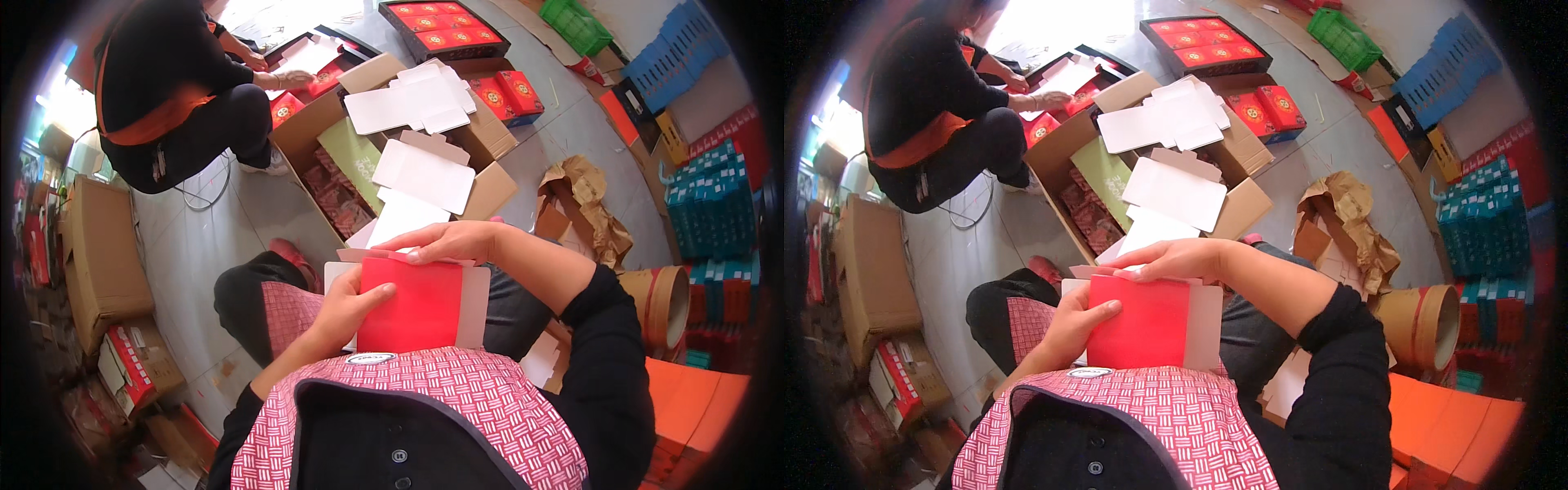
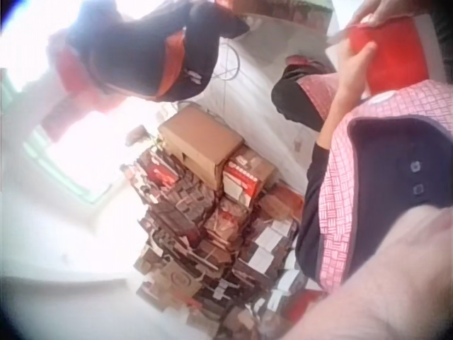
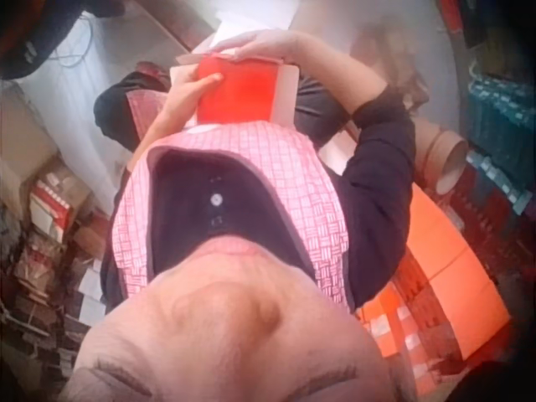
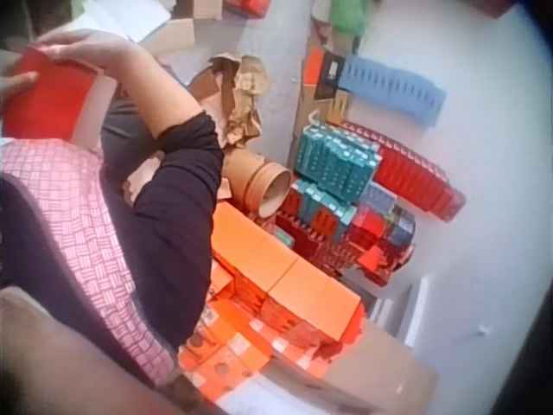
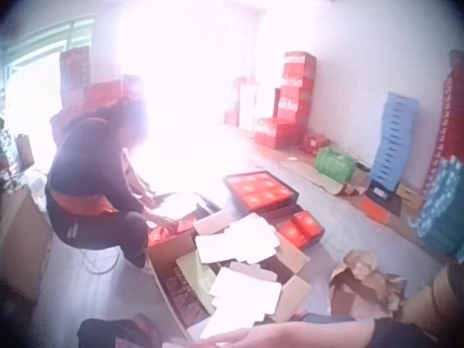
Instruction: The person sits on the floor and assembles red envelopes by folding white cardboard inserts and inserting them into red paper sleeves. The person repeatedly picks up inserts, folds them, and places them into the red envelopes, then stacks the finished items.
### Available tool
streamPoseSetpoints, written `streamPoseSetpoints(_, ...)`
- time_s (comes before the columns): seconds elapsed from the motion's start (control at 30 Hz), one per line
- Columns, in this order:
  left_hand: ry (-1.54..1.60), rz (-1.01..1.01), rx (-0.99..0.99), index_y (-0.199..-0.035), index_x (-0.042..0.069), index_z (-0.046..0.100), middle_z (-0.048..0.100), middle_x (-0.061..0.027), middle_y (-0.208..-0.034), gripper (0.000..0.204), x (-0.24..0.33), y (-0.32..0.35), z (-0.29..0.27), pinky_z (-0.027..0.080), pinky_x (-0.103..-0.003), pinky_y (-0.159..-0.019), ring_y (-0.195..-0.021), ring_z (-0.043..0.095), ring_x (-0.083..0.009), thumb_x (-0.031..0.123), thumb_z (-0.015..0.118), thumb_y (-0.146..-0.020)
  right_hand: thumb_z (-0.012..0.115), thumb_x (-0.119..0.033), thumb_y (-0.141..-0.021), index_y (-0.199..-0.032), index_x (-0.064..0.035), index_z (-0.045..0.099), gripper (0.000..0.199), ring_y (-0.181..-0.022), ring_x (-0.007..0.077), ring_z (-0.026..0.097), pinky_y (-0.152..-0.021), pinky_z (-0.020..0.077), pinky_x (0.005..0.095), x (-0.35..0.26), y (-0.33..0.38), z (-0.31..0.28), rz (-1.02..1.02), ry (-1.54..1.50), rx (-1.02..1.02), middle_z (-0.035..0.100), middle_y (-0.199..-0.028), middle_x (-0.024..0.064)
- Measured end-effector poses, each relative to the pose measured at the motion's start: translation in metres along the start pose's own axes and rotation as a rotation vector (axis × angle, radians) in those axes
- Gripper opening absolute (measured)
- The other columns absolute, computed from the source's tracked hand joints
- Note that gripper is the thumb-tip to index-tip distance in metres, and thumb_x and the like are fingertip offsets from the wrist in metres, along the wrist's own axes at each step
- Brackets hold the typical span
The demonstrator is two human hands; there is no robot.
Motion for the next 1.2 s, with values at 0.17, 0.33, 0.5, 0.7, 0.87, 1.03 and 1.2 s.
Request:
streamPoseSetpoints(0.17,0.011,0.197,0.108,-0.136,0.000,0.023,0.053,-0.0149,-0.120,0.061,-0.003,0.010,0.001,0.049,-0.029,-0.088,-0.106,0.056,-0.0172,0.000,0.060,-0.086,0.052,-0.022,-0.093,-0.139,-0.0105,0.040,0.049,-0.124,0.0196,0.045,-0.104,0.0346,0.0321,0.003,0.013,-0.003,-0.025,-0.041,0.079,0.046,-0.136,0.0112)
streamPoseSetpoints(0.33,-0.074,0.219,0.030,-0.128,0.003,0.029,0.053,-0.0145,-0.117,0.052,0.009,0.011,0.006,0.048,-0.029,-0.090,-0.107,0.056,-0.0168,-0.001,0.060,-0.086,0.050,-0.019,-0.093,-0.137,-0.0128,0.045,0.045,-0.121,0.0178,0.046,-0.101,0.0353,0.0287,-0.006,0.014,0.003,-0.082,0.080,0.136,0.049,-0.133,0.0099)
streamPoseSetpoints(0.5,-0.075,0.208,-0.034,-0.125,0.003,0.031,0.052,-0.0125,-0.114,0.047,0.010,0.012,0.002,0.047,-0.029,-0.090,-0.107,0.055,-0.0158,0.000,0.060,-0.087,0.043,-0.009,-0.091,-0.137,-0.0164,0.045,0.047,-0.118,0.0184,0.047,-0.101,0.0349,0.0290,-0.008,0.015,0.005,-0.127,0.275,0.121,0.050,-0.132,0.0100)
streamPoseSetpoints(0.7,-0.124,0.267,-0.005,-0.124,0.003,0.032,0.052,-0.0122,-0.113,0.048,0.009,0.014,0.001,0.047,-0.028,-0.090,-0.106,0.054,-0.0162,0.001,0.061,-0.087,0.041,-0.008,-0.092,-0.136,-0.0154,0.046,0.046,-0.118,0.0192,0.048,-0.102,0.0349,0.0298,-0.016,0.018,0.014,-0.110,0.307,0.139,0.051,-0.131,0.0108)
streamPoseSetpoints(0.87,-0.148,0.263,-0.031,-0.124,0.003,0.031,0.052,-0.0132,-0.114,0.048,0.013,0.018,0.003,0.047,-0.029,-0.090,-0.107,0.054,-0.0165,0.002,0.061,-0.086,0.041,-0.008,-0.092,-0.136,-0.0145,0.047,0.044,-0.116,0.0188,0.050,-0.101,0.0358,0.0291,-0.017,0.015,0.015,-0.126,0.312,0.186,0.053,-0.129,0.0107)
streamPoseSetpoints(1.03,-0.148,0.281,-0.008,-0.126,0.002,0.030,0.052,-0.0138,-0.115,0.050,0.010,0.017,0.001,0.047,-0.029,-0.090,-0.108,0.054,-0.0171,0.002,0.061,-0.087,0.041,-0.007,-0.092,-0.136,-0.0140,0.047,0.045,-0.115,0.0178,0.050,-0.100,0.0365,0.0286,-0.023,0.015,0.021,-0.086,0.343,0.191,0.053,-0.129,0.0101)
streamPoseSetpoints(1.2,-0.077,0.276,0.007,-0.131,0.002,0.026,0.053,-0.0158,-0.117,0.057,0.008,0.018,0.001,0.047,-0.030,-0.090,-0.108,0.055,-0.0183,0.002,0.061,-0.087,0.042,-0.006,-0.092,-0.135,-0.0135,0.048,0.044,-0.113,0.0174,0.052,-0.099,0.0374,0.0281,-0.024,0.015,0.023,-0.122,0.399,0.211,0.055,-0.127,0.0101)
Point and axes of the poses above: each hand's wrist, its own y-axis away from the middle knuckle, its own z-axis out of the palm, x = y × z, the point moved 3 cm from there along -y, towards the middle knuckle
